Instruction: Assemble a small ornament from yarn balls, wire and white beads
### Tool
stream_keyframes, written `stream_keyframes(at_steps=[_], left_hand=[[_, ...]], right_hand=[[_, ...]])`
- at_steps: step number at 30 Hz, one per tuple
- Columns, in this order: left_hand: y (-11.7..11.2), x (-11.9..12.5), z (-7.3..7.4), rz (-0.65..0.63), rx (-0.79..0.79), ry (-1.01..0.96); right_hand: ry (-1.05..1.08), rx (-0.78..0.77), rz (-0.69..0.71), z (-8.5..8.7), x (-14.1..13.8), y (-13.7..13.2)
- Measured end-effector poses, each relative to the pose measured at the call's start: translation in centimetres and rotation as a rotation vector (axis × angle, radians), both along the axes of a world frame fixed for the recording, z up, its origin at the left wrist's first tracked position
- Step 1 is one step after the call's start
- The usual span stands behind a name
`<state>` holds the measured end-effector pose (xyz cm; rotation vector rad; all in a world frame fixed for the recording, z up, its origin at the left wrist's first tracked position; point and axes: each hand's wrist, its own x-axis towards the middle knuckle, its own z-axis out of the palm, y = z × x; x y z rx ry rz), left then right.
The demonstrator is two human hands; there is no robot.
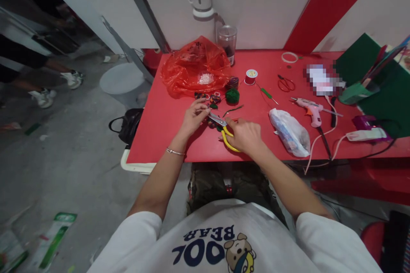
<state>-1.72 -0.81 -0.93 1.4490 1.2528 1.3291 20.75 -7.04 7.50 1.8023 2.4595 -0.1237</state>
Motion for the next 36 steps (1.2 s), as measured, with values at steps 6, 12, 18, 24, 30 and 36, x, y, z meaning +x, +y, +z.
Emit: stream_keyframes(at_steps=[6, 12, 18, 24, 30, 36], left_hand=[[-0.1, 0.0, 0.2, -0.018, -0.003, 0.033], [-0.2, 0.1, 0.6, -0.014, -0.002, 0.054], [-0.5, 0.3, 0.9, -0.072, -0.028, 0.006], [-1.0, 0.7, 1.1, -0.116, -0.079, -0.098], [-1.2, 0.9, 1.5, -0.144, -0.142, -0.152], [-1.2, 1.0, 1.4, -0.15, -0.147, -0.165]], right_hand=[[0.005, -0.01, -0.005, -0.1, 0.0, 0.1], [0.019, -0.014, -0.004, -0.1, 0.2, 0.0], [0.065, 0.037, -0.007, -0.3, 0.5, 0.1], [0.062, 0.01, -0.022, -0.6, 0.3, 0.0], [0.098, 0.061, -0.016, -0.7, 0.2, 0.0], [0.081, 0.032, -0.028, -0.7, 0.3, -0.1]])
